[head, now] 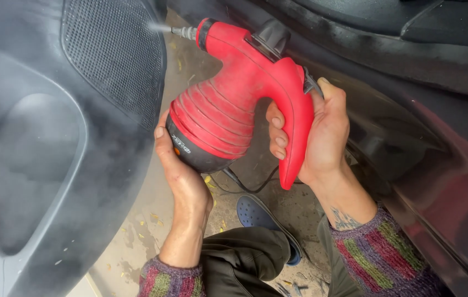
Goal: Steam cleaning and wiping down the interior door panel of a car.
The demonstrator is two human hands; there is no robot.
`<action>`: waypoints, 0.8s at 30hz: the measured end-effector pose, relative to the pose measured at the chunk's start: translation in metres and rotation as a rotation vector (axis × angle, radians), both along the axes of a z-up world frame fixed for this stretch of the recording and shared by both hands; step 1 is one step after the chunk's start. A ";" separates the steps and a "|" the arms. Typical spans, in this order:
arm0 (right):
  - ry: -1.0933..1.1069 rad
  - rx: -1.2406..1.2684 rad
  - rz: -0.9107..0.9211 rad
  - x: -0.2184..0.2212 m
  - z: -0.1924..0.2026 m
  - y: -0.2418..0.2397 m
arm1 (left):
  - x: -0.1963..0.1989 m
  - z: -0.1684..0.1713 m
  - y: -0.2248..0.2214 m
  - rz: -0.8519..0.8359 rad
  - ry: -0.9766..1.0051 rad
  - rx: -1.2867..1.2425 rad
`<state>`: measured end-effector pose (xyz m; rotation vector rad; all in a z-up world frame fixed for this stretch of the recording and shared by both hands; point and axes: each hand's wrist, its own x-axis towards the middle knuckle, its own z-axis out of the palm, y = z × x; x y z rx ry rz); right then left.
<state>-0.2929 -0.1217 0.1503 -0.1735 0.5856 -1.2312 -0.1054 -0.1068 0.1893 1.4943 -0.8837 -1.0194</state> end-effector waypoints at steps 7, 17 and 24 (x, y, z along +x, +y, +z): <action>-0.032 -0.062 -0.024 0.002 0.011 0.007 | 0.002 0.018 -0.001 -0.060 -0.083 -0.108; -0.061 -0.090 -0.034 -0.001 -0.006 -0.002 | 0.000 0.009 -0.009 -0.057 -0.100 -0.119; -0.028 -0.050 -0.019 -0.010 0.000 -0.003 | -0.010 0.001 -0.004 -0.043 -0.056 -0.099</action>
